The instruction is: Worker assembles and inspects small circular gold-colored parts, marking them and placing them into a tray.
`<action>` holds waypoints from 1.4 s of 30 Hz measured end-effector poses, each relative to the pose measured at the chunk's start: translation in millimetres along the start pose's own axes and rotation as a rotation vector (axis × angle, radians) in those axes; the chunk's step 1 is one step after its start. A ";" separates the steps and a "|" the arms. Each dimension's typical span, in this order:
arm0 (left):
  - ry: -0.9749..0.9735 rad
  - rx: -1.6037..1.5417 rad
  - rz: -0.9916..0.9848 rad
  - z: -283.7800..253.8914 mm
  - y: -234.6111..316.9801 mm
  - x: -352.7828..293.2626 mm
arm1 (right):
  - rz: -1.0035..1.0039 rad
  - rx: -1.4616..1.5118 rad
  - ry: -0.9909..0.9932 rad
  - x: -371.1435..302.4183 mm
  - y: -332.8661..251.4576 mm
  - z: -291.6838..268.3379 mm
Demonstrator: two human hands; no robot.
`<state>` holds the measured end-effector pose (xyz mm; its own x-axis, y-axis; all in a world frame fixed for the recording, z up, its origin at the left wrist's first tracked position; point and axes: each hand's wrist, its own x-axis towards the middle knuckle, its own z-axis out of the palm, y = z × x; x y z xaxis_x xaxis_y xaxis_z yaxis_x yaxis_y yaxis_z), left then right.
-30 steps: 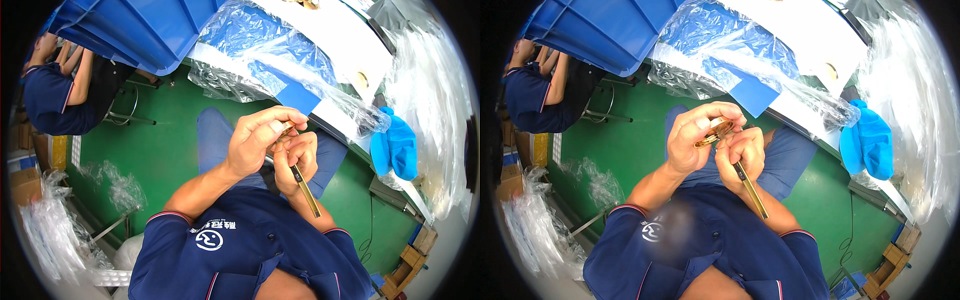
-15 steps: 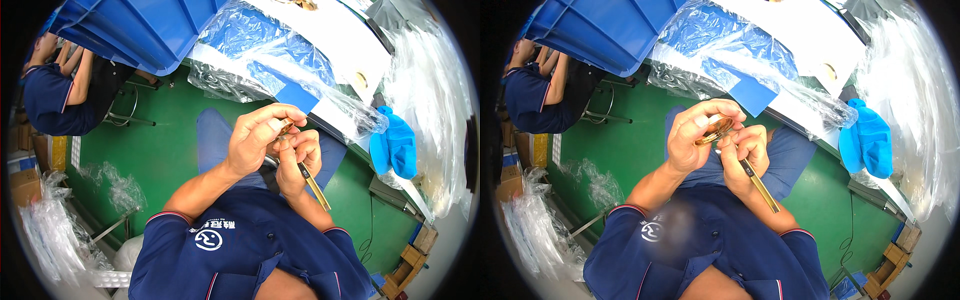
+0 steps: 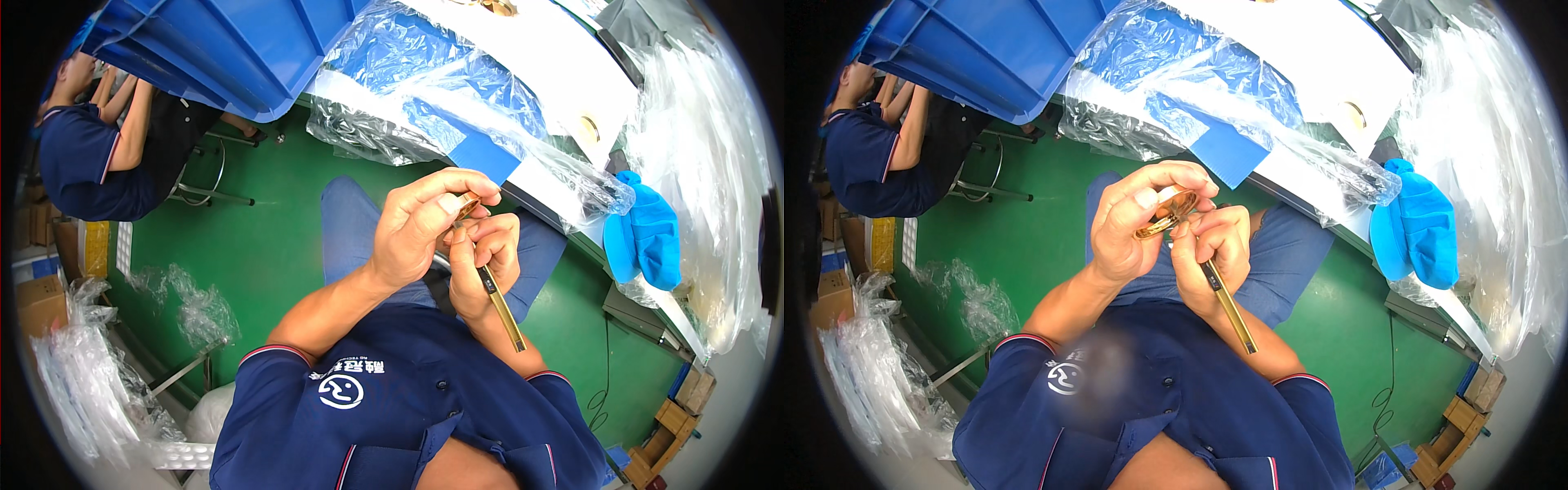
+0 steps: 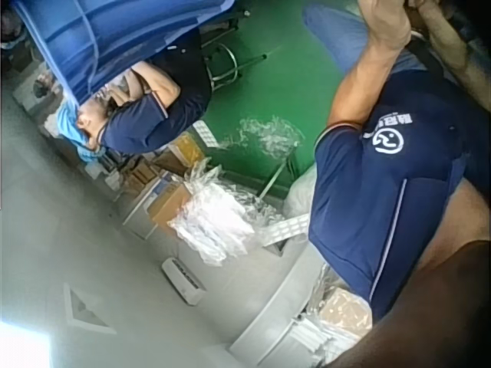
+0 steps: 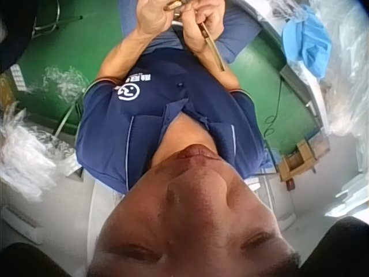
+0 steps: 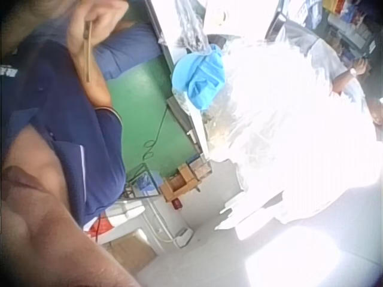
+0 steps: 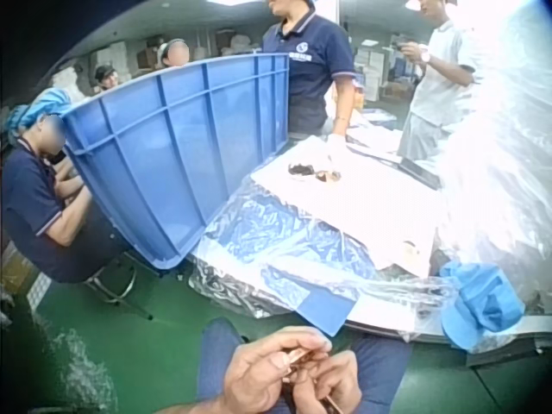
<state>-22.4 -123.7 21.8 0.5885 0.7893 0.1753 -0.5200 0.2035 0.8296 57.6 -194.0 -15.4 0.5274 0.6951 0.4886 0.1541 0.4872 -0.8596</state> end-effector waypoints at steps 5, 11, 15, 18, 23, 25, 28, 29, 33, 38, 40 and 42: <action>-0.010 0.012 0.045 0.2 -2.5 0.0 | -0.017 -0.068 -0.010 -1.2 -1.4 -2.0; -0.036 0.006 0.099 -1.5 -6.9 1.3 | 0.079 0.062 0.026 -3.7 -2.3 0.1; -0.056 -0.045 0.145 -1.6 -8.2 2.0 | 0.120 0.171 0.040 -2.8 -1.2 1.5; -0.048 0.004 0.131 -3.5 -10.8 0.7 | 0.134 0.200 0.039 -2.7 -2.7 3.2; -0.071 -0.031 0.178 -4.1 -13.5 1.4 | 0.153 0.197 0.011 -5.8 1.1 0.2; -0.085 -0.067 0.205 -2.5 -12.9 2.5 | 0.158 0.190 -0.008 -5.3 0.4 0.6; -0.091 -0.081 0.222 -2.8 -13.6 2.2 | 0.188 0.316 0.045 -4.5 -1.0 4.6; -0.084 -0.079 0.227 -2.5 -14.6 1.9 | 0.187 0.336 0.066 -3.9 -2.2 5.1; -0.080 -0.056 0.205 -1.8 -12.4 1.7 | 0.141 0.295 0.098 0.5 -4.4 3.2; -0.070 -0.044 0.206 -1.0 -13.2 2.1 | 0.103 0.146 0.055 0.0 -2.6 0.9; -0.067 -0.033 0.209 -1.7 -13.7 1.9 | 0.095 0.115 0.054 0.0 -2.5 0.6; -0.053 -0.033 0.206 -2.0 -13.9 1.4 | 0.073 0.004 0.002 0.6 -2.3 -1.7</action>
<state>-15.7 -124.3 9.5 0.4989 0.7850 0.3674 -0.6518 0.0604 0.7560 58.9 -195.6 -13.3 0.5389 0.7275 0.4247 0.1122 0.4377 -0.8921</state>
